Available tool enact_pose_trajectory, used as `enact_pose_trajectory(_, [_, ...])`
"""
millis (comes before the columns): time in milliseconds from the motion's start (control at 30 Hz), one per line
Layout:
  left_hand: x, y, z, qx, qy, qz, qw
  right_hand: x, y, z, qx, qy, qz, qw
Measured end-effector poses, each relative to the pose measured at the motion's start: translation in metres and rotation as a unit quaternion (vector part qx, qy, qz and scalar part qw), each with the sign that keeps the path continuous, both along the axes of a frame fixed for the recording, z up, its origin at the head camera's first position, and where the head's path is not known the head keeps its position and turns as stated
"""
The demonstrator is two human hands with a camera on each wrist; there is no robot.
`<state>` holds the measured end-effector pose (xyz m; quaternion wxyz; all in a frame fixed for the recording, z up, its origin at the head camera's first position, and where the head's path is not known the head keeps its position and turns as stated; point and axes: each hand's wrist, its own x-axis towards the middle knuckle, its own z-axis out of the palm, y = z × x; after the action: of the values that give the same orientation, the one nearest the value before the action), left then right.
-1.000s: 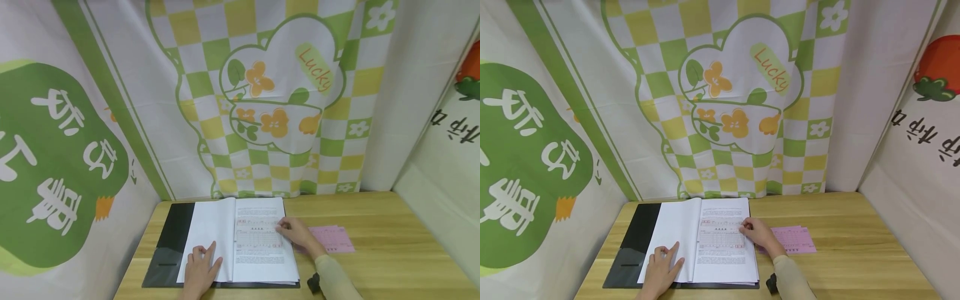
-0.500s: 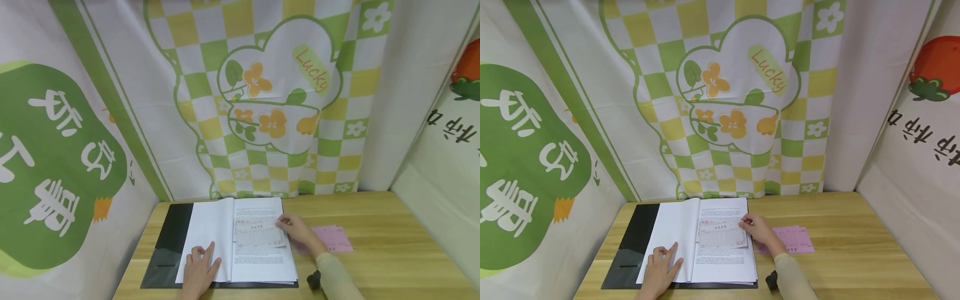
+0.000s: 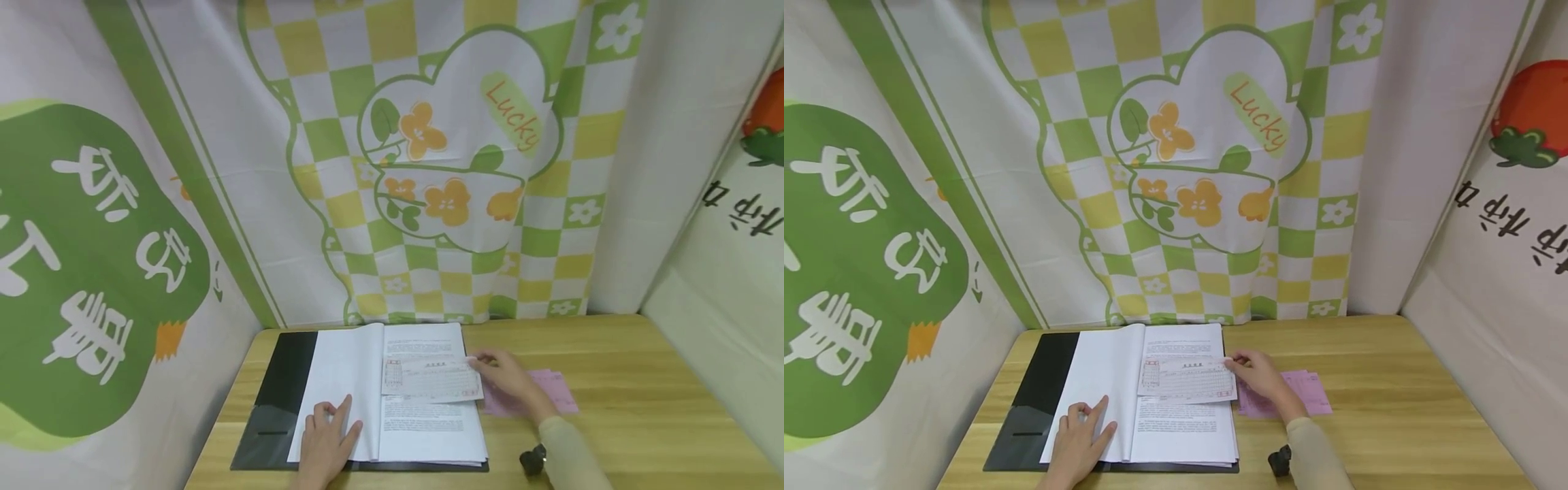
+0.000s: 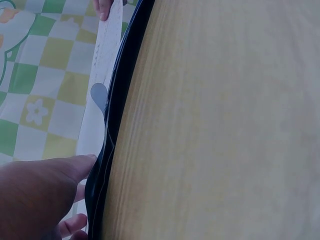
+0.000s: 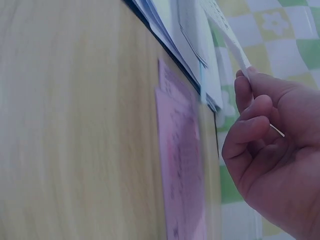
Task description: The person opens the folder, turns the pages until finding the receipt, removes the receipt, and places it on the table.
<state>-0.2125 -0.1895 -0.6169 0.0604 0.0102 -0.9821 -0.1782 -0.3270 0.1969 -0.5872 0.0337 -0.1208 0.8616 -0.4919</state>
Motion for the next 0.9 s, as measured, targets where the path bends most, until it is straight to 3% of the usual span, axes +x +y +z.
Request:
enact_pose_trajectory(500, [-0.003, 0.0, -0.001, 0.002, -0.004, -0.001, 1.0, 0.011, 0.054, 0.009, 0.044, -0.009, -0.015, 0.999])
enact_pose_trajectory(700, [0.0, -0.004, -0.001, -0.002, -0.007, 0.01, 0.9999, 0.017, 0.062, 0.01, 0.014, -0.019, 0.008, 1.0])
enact_pose_trajectory(900, [-0.003, -0.002, -0.002, 0.002, 0.004, -0.003, 1.0, 0.02, 0.079, 0.008, 0.011, -0.012, 0.006, 1.0])
